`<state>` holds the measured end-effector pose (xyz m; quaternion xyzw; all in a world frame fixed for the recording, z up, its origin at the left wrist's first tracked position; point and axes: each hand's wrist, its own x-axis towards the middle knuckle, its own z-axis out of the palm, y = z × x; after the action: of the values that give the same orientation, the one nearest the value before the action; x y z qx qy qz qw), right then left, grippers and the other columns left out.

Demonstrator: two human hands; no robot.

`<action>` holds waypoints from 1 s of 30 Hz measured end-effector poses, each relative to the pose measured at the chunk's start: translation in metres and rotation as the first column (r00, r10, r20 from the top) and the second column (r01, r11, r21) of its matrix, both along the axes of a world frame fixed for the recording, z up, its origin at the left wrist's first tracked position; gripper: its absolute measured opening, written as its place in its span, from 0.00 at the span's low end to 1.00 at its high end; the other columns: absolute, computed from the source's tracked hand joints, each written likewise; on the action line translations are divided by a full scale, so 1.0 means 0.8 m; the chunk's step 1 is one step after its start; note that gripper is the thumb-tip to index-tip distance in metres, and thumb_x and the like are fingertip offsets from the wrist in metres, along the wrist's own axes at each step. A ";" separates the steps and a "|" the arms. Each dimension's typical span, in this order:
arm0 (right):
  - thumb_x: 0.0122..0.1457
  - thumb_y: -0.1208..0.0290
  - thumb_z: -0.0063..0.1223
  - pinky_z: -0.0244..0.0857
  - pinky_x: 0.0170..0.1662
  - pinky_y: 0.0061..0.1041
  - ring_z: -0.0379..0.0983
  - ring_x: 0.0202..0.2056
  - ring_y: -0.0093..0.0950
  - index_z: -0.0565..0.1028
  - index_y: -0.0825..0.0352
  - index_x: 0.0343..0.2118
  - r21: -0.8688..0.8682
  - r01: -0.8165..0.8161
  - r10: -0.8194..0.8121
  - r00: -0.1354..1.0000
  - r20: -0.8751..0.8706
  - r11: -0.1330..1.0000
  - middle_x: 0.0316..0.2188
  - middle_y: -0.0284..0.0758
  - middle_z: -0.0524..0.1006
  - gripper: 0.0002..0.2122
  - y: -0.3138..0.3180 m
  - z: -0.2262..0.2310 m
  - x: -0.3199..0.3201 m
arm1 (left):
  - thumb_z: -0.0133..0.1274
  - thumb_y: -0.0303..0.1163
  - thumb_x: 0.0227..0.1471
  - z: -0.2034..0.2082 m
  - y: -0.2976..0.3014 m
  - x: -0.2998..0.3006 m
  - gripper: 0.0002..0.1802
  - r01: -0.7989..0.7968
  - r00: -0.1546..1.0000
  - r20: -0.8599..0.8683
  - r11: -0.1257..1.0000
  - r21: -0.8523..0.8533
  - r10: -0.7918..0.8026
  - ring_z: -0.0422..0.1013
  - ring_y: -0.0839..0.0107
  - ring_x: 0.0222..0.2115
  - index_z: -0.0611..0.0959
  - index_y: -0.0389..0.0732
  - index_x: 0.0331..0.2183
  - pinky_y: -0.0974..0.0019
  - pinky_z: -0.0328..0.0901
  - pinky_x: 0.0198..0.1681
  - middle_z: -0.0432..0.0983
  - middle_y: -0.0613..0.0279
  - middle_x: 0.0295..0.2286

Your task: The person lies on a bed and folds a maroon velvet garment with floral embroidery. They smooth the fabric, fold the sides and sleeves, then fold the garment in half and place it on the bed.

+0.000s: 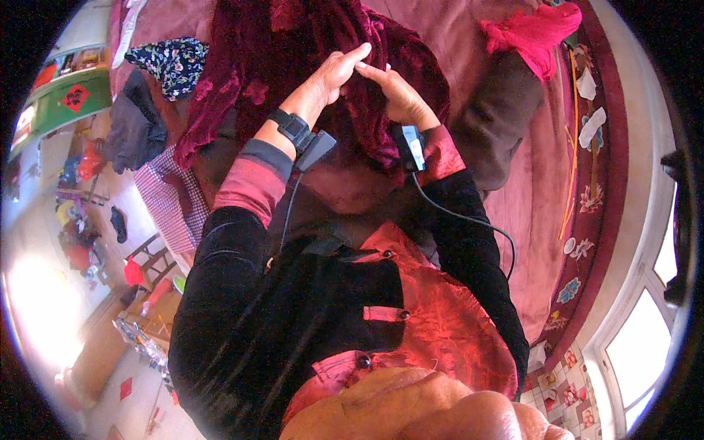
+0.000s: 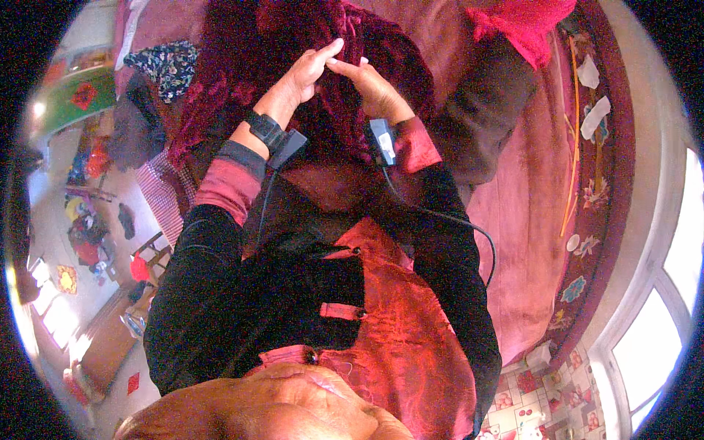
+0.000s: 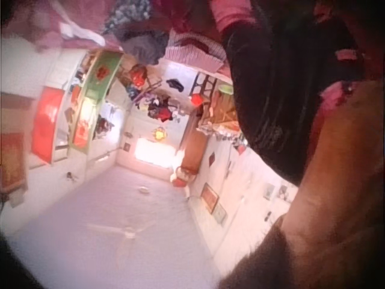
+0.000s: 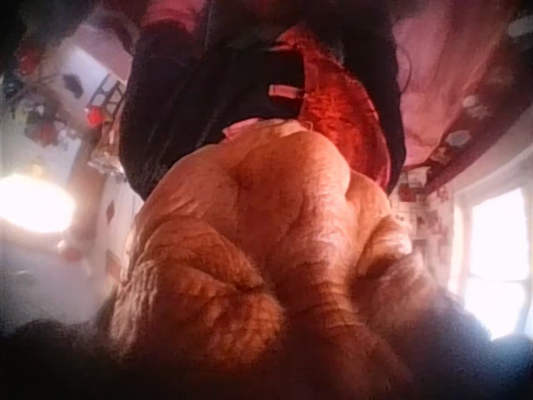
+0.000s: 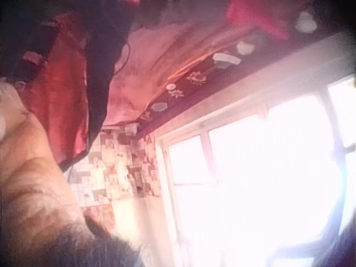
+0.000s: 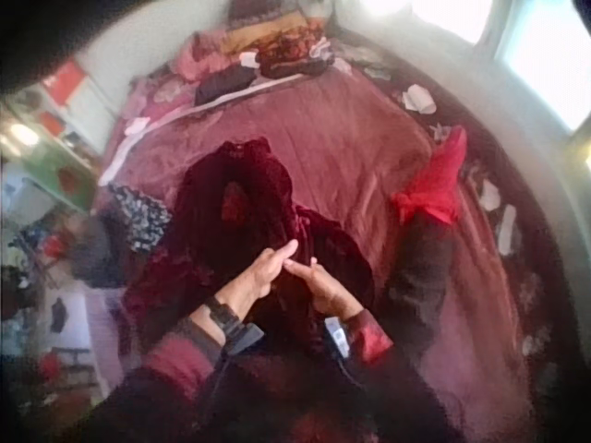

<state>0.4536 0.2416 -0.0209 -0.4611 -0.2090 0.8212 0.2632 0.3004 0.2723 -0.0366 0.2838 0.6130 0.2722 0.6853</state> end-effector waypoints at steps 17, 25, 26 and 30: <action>0.64 0.69 0.49 0.66 0.30 0.21 0.71 0.24 0.22 0.74 0.66 0.33 0.019 0.089 -0.084 0.976 -0.202 0.996 0.23 0.31 0.76 0.06 -0.141 0.028 0.025 | 0.59 0.36 0.54 -0.046 0.023 -0.013 0.11 -0.056 0.995 -0.074 0.984 0.172 0.070 0.77 0.68 0.28 0.84 0.36 0.31 0.61 0.70 0.34 0.82 0.59 0.30; 0.63 0.69 0.53 0.65 0.37 0.19 0.70 0.32 0.18 0.74 0.64 0.47 0.094 -0.051 0.066 0.985 -0.162 0.994 0.33 0.26 0.76 0.11 -0.214 0.069 0.055 | 0.60 0.50 0.51 -0.008 0.021 -0.030 0.23 -0.127 0.941 -0.261 0.940 0.317 0.215 0.65 0.75 0.28 0.78 0.37 0.24 0.60 0.64 0.34 0.70 0.66 0.23; 0.63 0.69 0.53 0.65 0.38 0.18 0.70 0.34 0.17 0.73 0.65 0.48 0.046 -0.059 0.064 0.991 -0.120 0.997 0.34 0.25 0.76 0.12 -0.209 0.075 0.065 | 0.58 0.54 0.52 -0.003 0.018 -0.032 0.27 -0.102 0.932 -0.313 0.962 0.254 0.182 0.66 0.74 0.29 0.79 0.36 0.26 0.60 0.64 0.35 0.69 0.66 0.23; 0.62 0.70 0.50 0.67 0.46 0.26 0.72 0.34 0.24 0.74 0.68 0.38 0.409 0.209 -0.221 0.975 -0.019 0.888 0.31 0.34 0.76 0.08 -0.128 0.096 0.129 | 0.51 0.62 0.54 0.010 -0.013 -0.038 0.35 -0.009 0.983 -0.176 0.976 0.217 0.048 0.72 0.69 0.37 0.78 0.36 0.44 0.63 0.66 0.45 0.76 0.61 0.33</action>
<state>0.5567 0.1391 0.0558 -0.4278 -0.3272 0.7185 0.4401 0.2698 0.2616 -0.0284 0.3712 0.6432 0.3201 0.5883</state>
